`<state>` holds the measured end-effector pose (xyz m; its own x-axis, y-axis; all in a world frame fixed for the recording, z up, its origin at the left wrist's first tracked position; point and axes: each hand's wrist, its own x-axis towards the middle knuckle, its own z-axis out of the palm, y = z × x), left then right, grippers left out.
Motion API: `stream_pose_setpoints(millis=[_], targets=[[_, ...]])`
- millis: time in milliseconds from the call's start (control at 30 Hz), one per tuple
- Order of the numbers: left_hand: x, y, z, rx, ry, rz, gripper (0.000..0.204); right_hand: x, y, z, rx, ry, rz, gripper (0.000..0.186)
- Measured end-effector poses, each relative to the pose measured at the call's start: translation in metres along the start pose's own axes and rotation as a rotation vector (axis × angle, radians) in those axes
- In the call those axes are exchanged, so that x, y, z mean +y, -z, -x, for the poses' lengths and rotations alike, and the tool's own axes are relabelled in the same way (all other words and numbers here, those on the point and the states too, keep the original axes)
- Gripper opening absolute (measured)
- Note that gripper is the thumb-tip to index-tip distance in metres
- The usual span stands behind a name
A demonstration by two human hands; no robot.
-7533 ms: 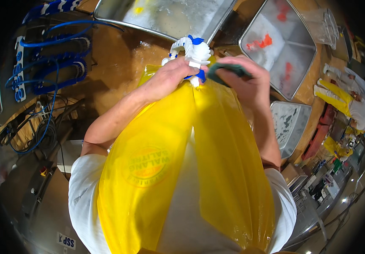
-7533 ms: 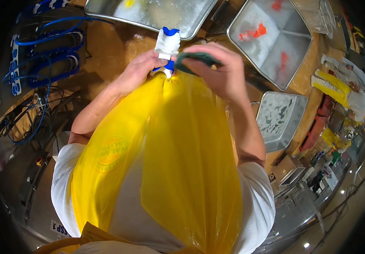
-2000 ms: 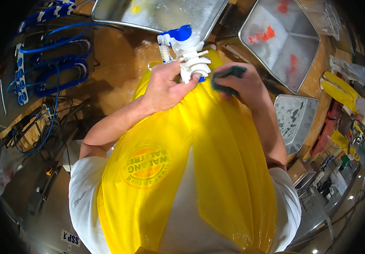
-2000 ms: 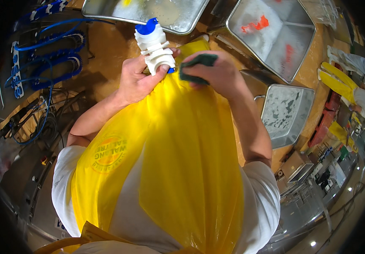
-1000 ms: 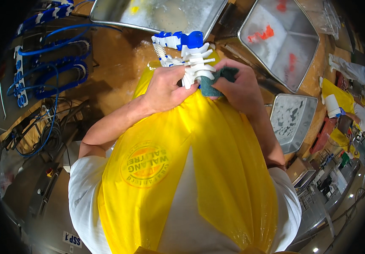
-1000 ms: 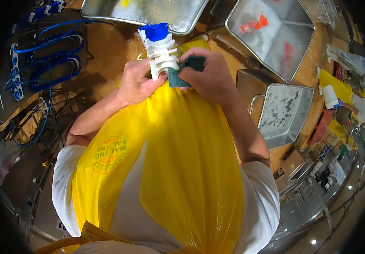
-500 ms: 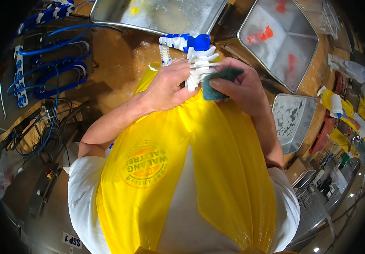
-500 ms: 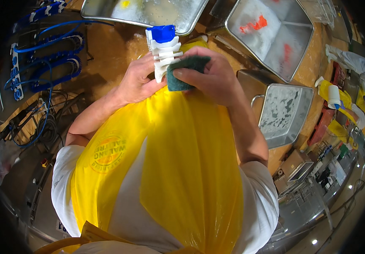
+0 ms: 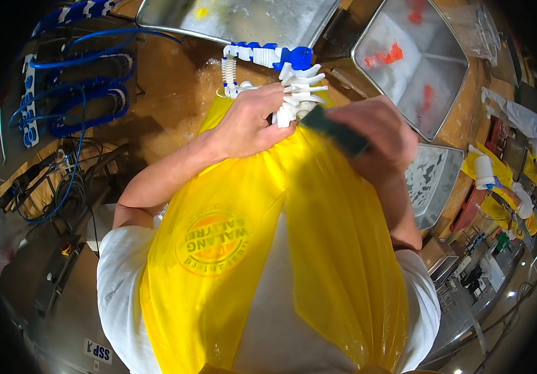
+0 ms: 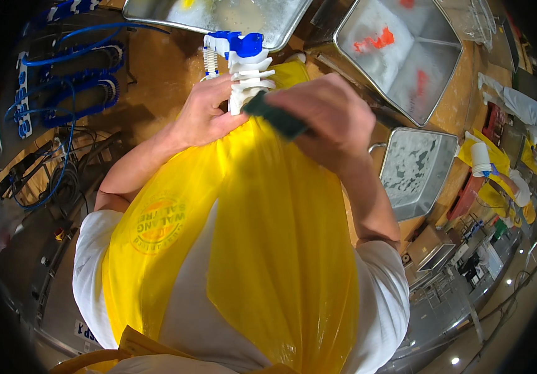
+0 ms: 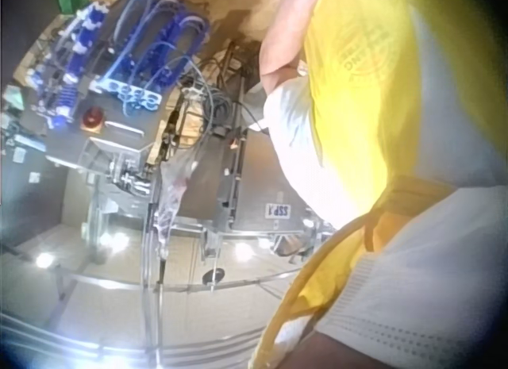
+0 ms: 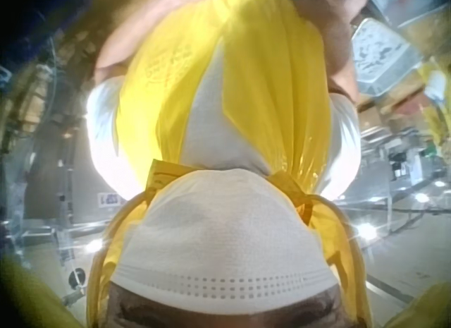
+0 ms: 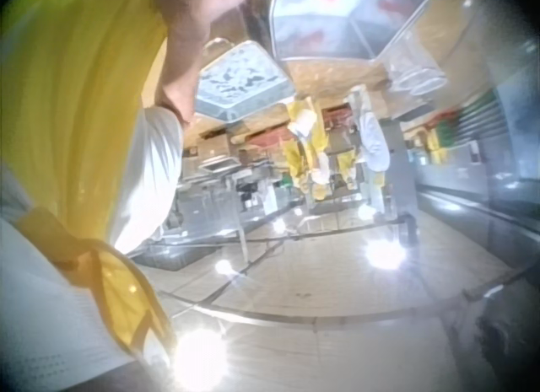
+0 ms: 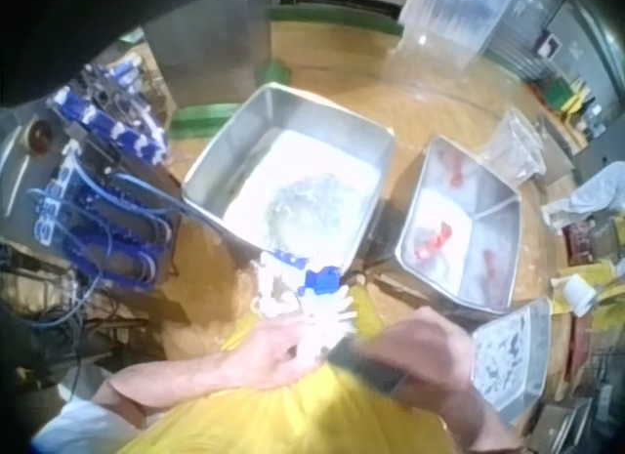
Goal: The person scrubs a white plastic component with a green sponge while holding it over a yellow bag. The person repeatedly wipes the surface of the plastic part, focusing on the ridges and edges.
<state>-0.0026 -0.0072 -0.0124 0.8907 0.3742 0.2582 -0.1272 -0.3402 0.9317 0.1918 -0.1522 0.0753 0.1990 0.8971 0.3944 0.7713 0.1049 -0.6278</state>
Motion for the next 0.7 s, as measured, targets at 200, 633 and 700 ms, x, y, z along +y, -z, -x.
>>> stream_pose_setpoints(millis=[200, 633, 700], targets=[[0.003, -0.004, -0.003, 0.022, -0.053, 0.054, 0.044, -0.008, -0.015, -0.009, -0.219, 0.179, 0.036, 0.031], [0.006, -0.01, 0.0, -0.01, 0.054, 0.061, 0.039, -0.003, -0.014, 0.01, -0.187, 0.129, 0.094, 0.057], [0.006, -0.011, -0.001, -0.019, 0.029, 0.07, 0.037, -0.005, -0.017, 0.012, -0.206, 0.098, 0.077, 0.059]])
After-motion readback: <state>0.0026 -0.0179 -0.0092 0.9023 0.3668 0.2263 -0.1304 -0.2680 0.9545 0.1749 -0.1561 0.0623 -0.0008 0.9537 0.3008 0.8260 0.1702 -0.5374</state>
